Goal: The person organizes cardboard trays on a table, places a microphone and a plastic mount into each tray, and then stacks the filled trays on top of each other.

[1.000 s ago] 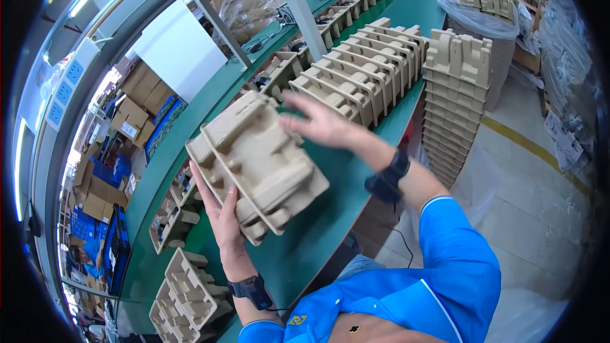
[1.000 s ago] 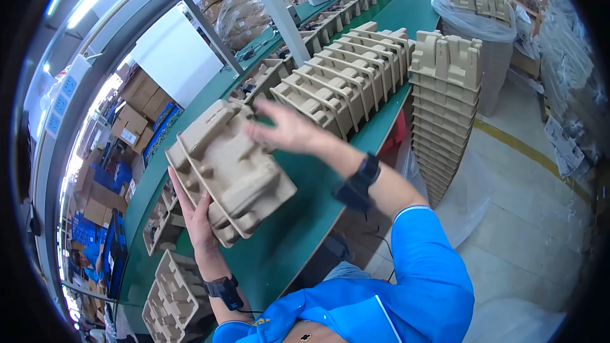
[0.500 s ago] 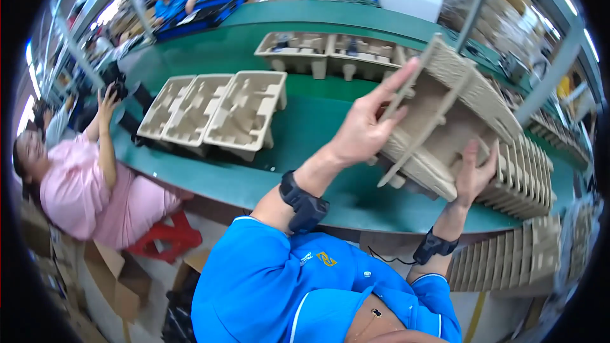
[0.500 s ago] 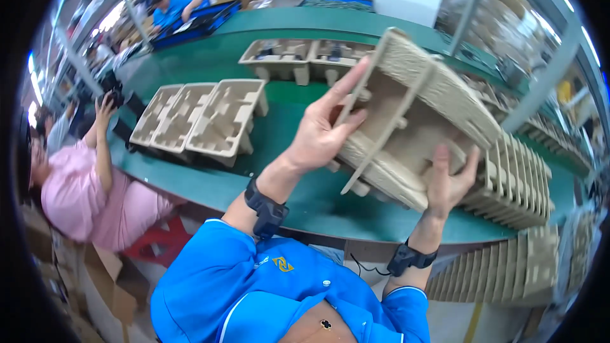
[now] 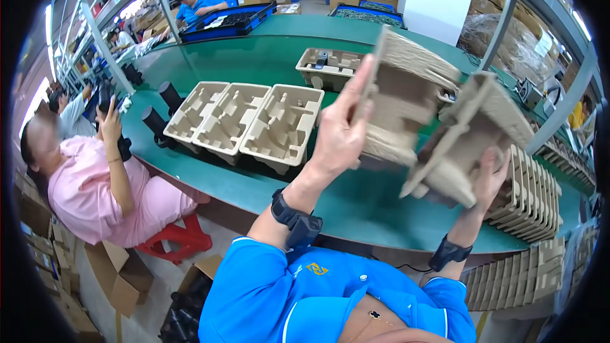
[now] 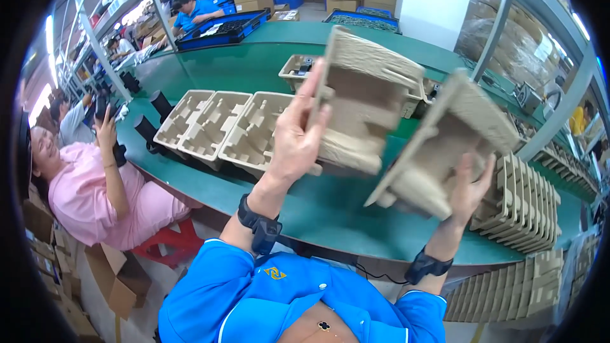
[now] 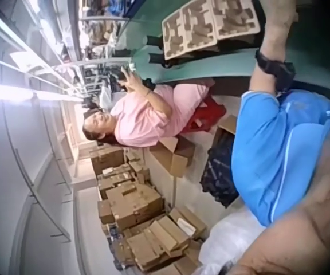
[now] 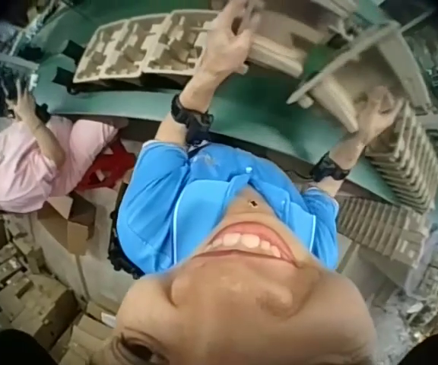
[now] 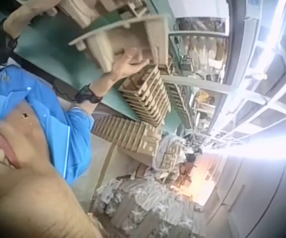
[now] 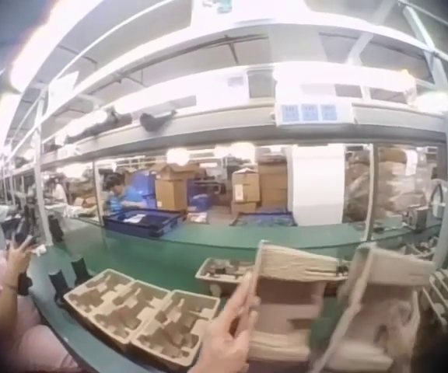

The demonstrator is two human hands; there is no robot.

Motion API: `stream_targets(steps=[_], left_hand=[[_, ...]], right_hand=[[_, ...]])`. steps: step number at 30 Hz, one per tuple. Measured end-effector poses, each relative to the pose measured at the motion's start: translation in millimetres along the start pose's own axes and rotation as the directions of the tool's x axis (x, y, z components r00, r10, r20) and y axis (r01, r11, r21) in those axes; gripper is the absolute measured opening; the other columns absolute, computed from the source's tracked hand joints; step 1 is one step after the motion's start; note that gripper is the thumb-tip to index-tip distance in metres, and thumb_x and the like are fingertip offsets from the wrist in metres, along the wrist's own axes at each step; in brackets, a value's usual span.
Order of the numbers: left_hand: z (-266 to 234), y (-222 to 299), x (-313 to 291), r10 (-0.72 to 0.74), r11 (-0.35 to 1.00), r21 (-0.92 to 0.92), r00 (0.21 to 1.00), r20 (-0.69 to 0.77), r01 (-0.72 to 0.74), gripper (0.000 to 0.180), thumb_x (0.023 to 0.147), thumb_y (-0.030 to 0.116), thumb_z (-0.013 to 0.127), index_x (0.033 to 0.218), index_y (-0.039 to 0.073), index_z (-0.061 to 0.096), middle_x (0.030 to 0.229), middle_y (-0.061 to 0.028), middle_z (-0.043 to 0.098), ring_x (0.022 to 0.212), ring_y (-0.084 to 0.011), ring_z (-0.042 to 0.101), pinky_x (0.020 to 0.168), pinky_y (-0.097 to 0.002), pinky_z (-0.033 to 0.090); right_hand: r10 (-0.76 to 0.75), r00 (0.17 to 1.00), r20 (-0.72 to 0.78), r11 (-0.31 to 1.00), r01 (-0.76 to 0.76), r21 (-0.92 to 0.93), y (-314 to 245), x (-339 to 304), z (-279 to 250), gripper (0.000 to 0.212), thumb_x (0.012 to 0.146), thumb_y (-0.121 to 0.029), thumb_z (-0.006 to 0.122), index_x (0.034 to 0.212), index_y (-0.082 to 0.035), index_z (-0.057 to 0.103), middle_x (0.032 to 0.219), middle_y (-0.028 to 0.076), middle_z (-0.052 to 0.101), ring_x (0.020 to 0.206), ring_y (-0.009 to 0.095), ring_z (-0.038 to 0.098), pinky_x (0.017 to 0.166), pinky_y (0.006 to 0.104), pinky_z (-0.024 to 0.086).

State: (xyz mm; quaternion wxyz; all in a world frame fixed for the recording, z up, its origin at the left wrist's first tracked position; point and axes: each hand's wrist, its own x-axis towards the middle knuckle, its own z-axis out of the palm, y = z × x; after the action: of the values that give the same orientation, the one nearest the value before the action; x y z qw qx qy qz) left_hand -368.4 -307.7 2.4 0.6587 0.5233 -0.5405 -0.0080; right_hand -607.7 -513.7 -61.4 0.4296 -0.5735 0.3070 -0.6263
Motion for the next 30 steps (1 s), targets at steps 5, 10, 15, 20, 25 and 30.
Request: stream_targets(steps=[5, 10, 15, 20, 25, 30], left_hand=[[12, -5, -6, -0.231, 0.773, 0.634, 0.939, 0.253, 0.020, 0.065, 0.090, 0.012, 0.058, 0.148, 0.007, 0.029, 0.127, -0.0198, 0.051, 0.109, -0.0355, 0.057, 0.091, -0.0406, 0.049], [19, -61, -54, -0.090, 0.855, 0.479, 0.851, 0.517, -0.201, 0.079, 0.087, 0.036, 0.064, 0.147, 0.002, 0.024, 0.111, -0.0226, 0.056, 0.102, -0.0422, 0.057, 0.090, -0.0491, 0.047], [-23, -62, -43, -0.180, 0.968, 0.243, 0.484, 0.856, -0.069, 0.076, 0.088, 0.038, 0.065, 0.146, 0.007, 0.028, 0.136, -0.0247, 0.045, 0.121, -0.0411, 0.049, 0.097, -0.0448, 0.044], [-133, -44, -13, 0.059, 0.986, 0.097, 0.823, 0.565, -0.137, 0.061, 0.088, 0.032, 0.067, 0.138, 0.005, 0.042, 0.136, -0.0179, 0.050, 0.121, -0.0340, 0.051, 0.100, -0.0409, 0.043], [-354, -55, -54, 0.365, 0.594, 0.775, 0.786, -0.499, 0.216, 0.075, 0.078, 0.031, 0.079, 0.136, -0.001, 0.044, 0.129, -0.0227, 0.049, 0.121, -0.0345, 0.046, 0.101, -0.0432, 0.040], [-485, -124, -122, 0.181, 0.504, 0.680, 0.705, -0.686, 0.532, 0.095, 0.073, 0.035, 0.083, 0.141, -0.004, 0.029, 0.129, -0.0264, 0.048, 0.121, -0.0358, 0.047, 0.102, -0.0427, 0.039]], right_hand=[[0.545, 0.758, 0.358, 0.804, -0.594, 0.033, 81, -1, -46, 0.064, 0.098, -0.033, 0.054, 0.146, 0.002, 0.031, 0.141, 0.017, 0.044, 0.129, 0.024, 0.042, 0.107, 0.0368, 0.036], [0.571, 0.644, 0.509, 0.713, -0.697, 0.082, 89, -11, -38, 0.057, 0.101, -0.029, 0.048, 0.148, -0.001, 0.031, 0.145, 0.017, 0.041, 0.134, 0.024, 0.039, 0.109, 0.0384, 0.033], [0.361, 0.767, 0.531, 0.932, -0.283, -0.225, 21, -43, 4, 0.059, 0.098, -0.022, 0.053, 0.149, -0.002, 0.030, 0.152, 0.014, 0.033, 0.140, 0.022, 0.032, 0.115, 0.0343, 0.022], [0.307, 0.652, 0.693, 0.946, -0.130, -0.296, 20, -54, 42, 0.062, 0.097, -0.021, 0.056, 0.150, -0.003, 0.029, 0.153, 0.015, 0.033, 0.140, 0.022, 0.031, 0.115, 0.0342, 0.022], [0.355, 0.804, 0.477, 0.784, 0.021, -0.620, 4, -14, 24, 0.057, 0.099, -0.023, 0.052, 0.150, -0.006, 0.031, 0.150, 0.018, 0.037, 0.137, 0.025, 0.036, 0.113, 0.0359, 0.025], [0.040, 0.661, 0.749, 0.713, 0.506, -0.484, -94, 26, 138, 0.051, 0.101, -0.029, 0.049, 0.147, -0.009, 0.038, 0.141, 0.016, 0.046, 0.132, 0.025, 0.043, 0.109, 0.0355, 0.033]])
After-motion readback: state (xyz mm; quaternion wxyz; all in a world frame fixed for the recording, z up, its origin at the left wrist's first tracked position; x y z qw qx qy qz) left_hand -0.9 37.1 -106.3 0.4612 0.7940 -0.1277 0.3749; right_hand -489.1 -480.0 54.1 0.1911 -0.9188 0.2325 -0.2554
